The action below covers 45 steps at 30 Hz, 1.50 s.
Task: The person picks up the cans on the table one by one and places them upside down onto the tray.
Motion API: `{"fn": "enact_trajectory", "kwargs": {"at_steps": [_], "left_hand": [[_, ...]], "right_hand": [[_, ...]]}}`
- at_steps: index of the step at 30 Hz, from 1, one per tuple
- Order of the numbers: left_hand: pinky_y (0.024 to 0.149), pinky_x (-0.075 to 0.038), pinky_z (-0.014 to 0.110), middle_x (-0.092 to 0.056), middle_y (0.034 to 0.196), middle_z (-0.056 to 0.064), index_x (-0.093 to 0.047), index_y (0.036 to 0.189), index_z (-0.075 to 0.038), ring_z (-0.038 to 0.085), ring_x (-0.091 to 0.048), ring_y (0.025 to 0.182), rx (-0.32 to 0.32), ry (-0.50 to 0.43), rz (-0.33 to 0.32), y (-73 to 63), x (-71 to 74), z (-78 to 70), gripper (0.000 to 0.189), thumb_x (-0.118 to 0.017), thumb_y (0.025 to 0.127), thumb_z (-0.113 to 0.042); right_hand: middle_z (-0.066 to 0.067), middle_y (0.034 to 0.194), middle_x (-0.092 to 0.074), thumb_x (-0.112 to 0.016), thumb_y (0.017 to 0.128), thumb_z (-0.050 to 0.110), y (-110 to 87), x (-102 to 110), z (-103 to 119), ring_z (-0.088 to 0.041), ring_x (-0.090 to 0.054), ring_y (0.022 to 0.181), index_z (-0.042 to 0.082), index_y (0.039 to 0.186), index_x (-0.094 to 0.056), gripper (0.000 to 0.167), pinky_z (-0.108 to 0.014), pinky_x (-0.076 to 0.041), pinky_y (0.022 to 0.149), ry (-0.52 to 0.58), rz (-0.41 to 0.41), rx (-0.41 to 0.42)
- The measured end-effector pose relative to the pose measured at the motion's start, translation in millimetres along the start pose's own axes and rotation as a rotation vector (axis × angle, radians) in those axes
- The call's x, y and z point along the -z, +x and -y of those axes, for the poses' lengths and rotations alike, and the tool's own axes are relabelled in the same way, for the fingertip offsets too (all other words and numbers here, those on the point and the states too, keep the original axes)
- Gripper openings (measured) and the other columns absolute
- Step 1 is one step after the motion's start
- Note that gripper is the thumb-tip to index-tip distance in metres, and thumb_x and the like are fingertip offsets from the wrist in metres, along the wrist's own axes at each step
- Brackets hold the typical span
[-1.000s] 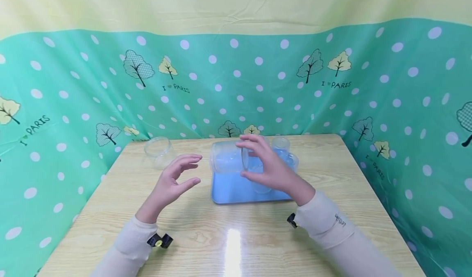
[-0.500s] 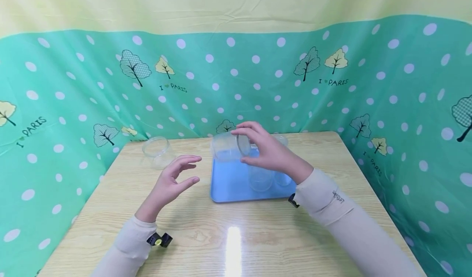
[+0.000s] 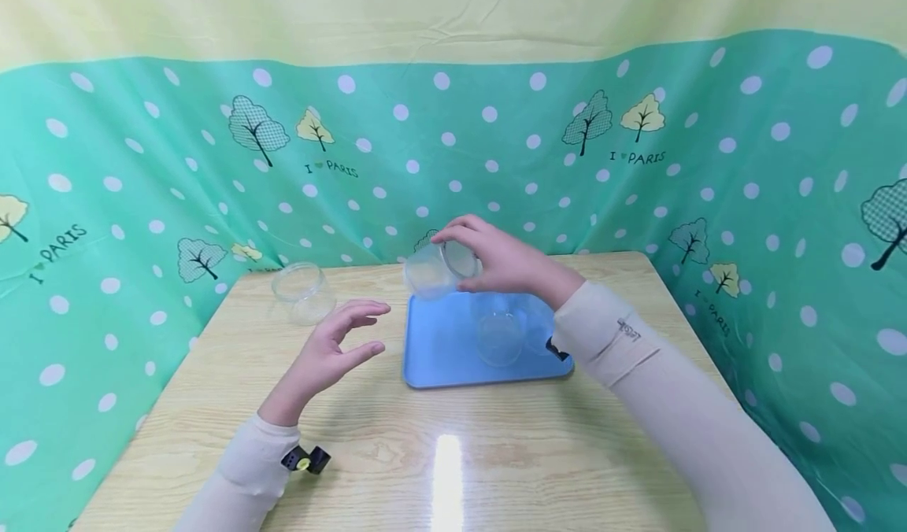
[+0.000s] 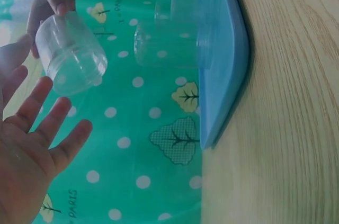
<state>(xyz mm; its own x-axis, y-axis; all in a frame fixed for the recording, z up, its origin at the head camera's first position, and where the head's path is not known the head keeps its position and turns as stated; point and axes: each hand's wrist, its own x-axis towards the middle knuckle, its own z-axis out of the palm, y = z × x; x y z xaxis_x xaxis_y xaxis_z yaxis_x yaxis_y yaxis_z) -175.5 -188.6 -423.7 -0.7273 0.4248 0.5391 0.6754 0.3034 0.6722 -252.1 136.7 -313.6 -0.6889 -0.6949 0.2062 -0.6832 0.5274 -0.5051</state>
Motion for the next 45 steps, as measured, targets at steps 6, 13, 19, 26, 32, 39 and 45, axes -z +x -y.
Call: {"fn": "enact_trajectory", "kwargs": {"at_steps": [6,13,19,26,32,39,45], "left_hand": [[0.105,-0.052,0.048,-0.065,0.133,0.013,-0.065,0.131,-0.005,0.025,-0.058,0.126,0.048,0.029,0.062,1.4,0.2,-10.5,0.047,-0.08,0.086,0.0],[0.104,-0.052,0.046,-0.066,0.129,0.016,-0.066,0.127,-0.003,0.026,-0.059,0.124,0.045,0.017,0.081,3.4,4.5,-30.4,0.042,-0.079,0.087,0.0],[0.105,-0.051,0.051,-0.065,0.13,0.018,-0.066,0.128,-0.003,0.026,-0.058,0.125,0.06,0.003,0.113,3.2,5.1,-28.6,0.042,-0.079,0.088,-0.001],[0.102,-0.053,0.054,-0.066,0.13,0.01,-0.067,0.127,-0.007,0.024,-0.06,0.124,0.105,-0.012,0.138,1.3,4.8,-27.6,0.04,-0.077,0.089,-0.001],[0.101,-0.054,0.054,-0.066,0.13,0.009,-0.067,0.126,-0.007,0.024,-0.061,0.122,0.098,-0.007,0.145,1.6,5.1,-27.1,0.038,-0.076,0.09,-0.001],[0.098,-0.054,0.058,-0.066,0.129,0.013,-0.068,0.125,-0.006,0.026,-0.061,0.122,0.076,-0.009,0.149,1.5,6.4,-28.9,0.037,-0.076,0.09,0.0],[0.1,-0.053,0.059,-0.066,0.131,0.011,-0.067,0.126,-0.007,0.026,-0.06,0.124,0.087,-0.026,0.161,1.5,5.4,-28.1,0.037,-0.076,0.091,-0.003]], "right_hand": [[-0.003,0.151,-0.041,-0.085,0.083,0.009,18.2,4,-3,-0.023,-0.046,0.135,0.022,0.149,-0.05,0.075,-0.048,-0.054,0.103,-0.015,0.058,-0.039],[0.0,0.15,-0.042,-0.085,0.083,0.011,34.5,0,-7,-0.021,-0.048,0.132,0.028,0.148,-0.051,0.075,-0.044,-0.053,0.104,-0.053,0.093,-0.104],[0.0,0.15,-0.042,-0.085,0.083,0.012,45.4,-3,-10,-0.022,-0.049,0.13,0.032,0.147,-0.052,0.075,-0.042,-0.053,0.103,-0.065,0.133,-0.153],[0.0,0.15,-0.041,-0.084,0.084,0.013,56.6,-10,-13,-0.021,-0.046,0.134,0.034,0.146,-0.052,0.073,-0.042,-0.051,0.105,-0.056,0.177,-0.184],[0.001,0.15,-0.042,-0.084,0.084,0.013,65.8,-17,-14,-0.021,-0.046,0.132,0.036,0.146,-0.052,0.073,-0.041,-0.052,0.103,-0.106,0.192,-0.198],[-0.001,0.15,-0.043,-0.081,0.082,0.009,71.0,-25,-15,-0.023,-0.048,0.129,0.037,0.145,-0.054,0.074,-0.041,-0.053,0.097,-0.186,0.229,-0.214],[-0.003,0.152,-0.043,-0.082,0.081,0.007,72.4,-33,-15,-0.025,-0.047,0.134,0.035,0.146,-0.054,0.075,-0.044,-0.053,0.1,-0.225,0.257,-0.214]]}}
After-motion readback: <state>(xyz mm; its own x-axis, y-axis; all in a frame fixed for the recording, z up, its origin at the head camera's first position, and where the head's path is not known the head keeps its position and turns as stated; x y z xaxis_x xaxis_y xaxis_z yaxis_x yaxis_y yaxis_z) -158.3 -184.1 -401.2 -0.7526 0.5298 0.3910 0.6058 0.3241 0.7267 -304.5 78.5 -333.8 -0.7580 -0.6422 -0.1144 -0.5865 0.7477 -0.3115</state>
